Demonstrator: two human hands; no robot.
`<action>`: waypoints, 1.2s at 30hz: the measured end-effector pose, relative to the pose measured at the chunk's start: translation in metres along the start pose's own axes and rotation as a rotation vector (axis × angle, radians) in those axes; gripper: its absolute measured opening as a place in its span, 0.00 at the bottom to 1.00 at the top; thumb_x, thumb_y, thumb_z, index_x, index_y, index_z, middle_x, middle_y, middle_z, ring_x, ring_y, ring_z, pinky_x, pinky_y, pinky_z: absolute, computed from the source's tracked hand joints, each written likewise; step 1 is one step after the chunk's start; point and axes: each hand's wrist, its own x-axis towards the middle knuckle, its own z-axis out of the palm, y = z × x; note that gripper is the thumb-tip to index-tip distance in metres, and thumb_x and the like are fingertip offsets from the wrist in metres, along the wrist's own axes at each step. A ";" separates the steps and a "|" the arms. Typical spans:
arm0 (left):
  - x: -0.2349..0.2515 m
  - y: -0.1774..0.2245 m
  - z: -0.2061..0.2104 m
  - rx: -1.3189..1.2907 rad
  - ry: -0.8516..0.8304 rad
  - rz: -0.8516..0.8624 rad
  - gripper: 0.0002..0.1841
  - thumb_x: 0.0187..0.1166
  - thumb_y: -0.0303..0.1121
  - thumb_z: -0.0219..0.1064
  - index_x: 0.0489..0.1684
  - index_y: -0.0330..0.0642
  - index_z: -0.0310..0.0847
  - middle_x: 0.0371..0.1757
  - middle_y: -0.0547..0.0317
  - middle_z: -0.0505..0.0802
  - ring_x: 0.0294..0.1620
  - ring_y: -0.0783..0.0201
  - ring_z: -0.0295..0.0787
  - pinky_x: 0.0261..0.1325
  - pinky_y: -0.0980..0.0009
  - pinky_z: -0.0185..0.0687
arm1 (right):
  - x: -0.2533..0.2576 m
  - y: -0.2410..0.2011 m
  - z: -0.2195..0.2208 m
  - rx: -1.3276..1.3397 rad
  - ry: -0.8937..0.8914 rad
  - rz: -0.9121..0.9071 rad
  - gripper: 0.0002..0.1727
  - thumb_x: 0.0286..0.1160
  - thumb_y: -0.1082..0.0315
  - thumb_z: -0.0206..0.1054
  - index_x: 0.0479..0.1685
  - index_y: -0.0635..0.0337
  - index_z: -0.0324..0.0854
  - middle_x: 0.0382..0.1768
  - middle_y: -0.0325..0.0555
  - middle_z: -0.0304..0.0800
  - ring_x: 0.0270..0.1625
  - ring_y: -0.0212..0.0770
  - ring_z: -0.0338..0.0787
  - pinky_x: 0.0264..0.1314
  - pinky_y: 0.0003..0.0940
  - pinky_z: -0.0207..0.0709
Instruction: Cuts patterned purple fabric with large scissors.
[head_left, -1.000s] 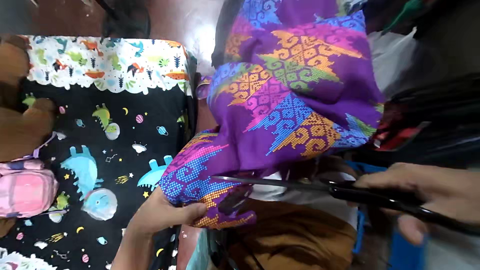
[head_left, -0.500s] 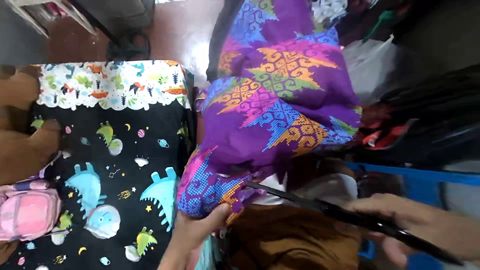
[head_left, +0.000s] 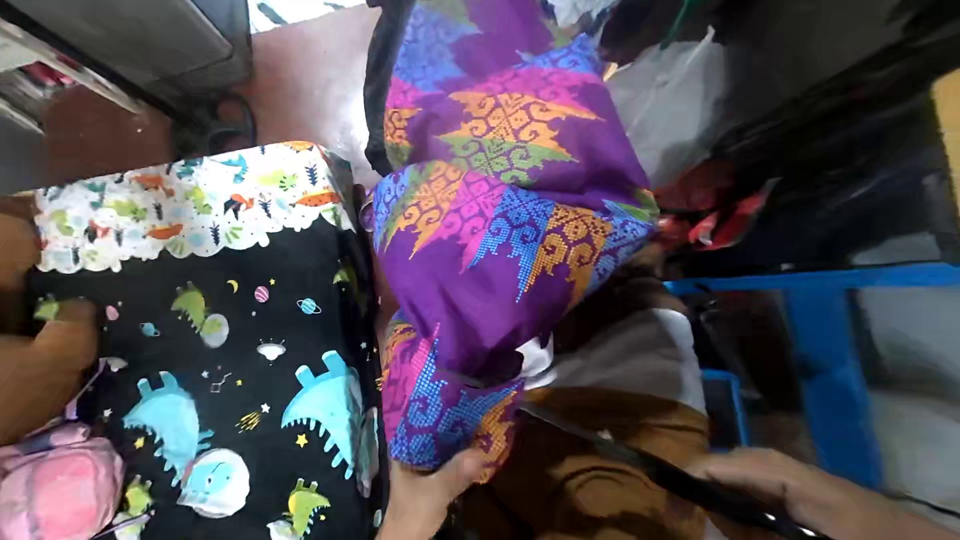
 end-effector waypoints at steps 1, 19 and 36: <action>-0.002 -0.004 -0.005 -0.134 -0.041 -0.068 0.16 0.78 0.55 0.67 0.61 0.69 0.88 0.56 0.79 0.96 0.58 0.81 0.91 0.63 0.76 0.87 | -0.006 0.002 0.003 0.014 0.024 0.027 0.33 0.62 0.30 0.72 0.47 0.53 0.87 0.26 0.21 0.83 0.28 0.13 0.78 0.30 0.13 0.72; 0.011 0.015 0.007 -0.199 0.014 -0.143 0.13 0.71 0.29 0.75 0.52 0.53 0.93 0.48 0.63 0.98 0.49 0.71 0.96 0.55 0.71 0.93 | -0.027 0.020 0.024 0.015 0.153 0.018 0.39 0.55 0.29 0.75 0.49 0.57 0.86 0.26 0.23 0.82 0.29 0.12 0.78 0.31 0.13 0.72; 0.008 0.008 0.031 -0.057 -0.075 -0.033 0.14 0.75 0.27 0.72 0.55 0.54 0.92 0.49 0.67 0.98 0.50 0.76 0.95 0.56 0.76 0.91 | -0.023 0.037 0.051 0.179 0.281 0.099 0.44 0.48 0.34 0.81 0.45 0.72 0.85 0.32 0.37 0.89 0.33 0.17 0.82 0.35 0.11 0.73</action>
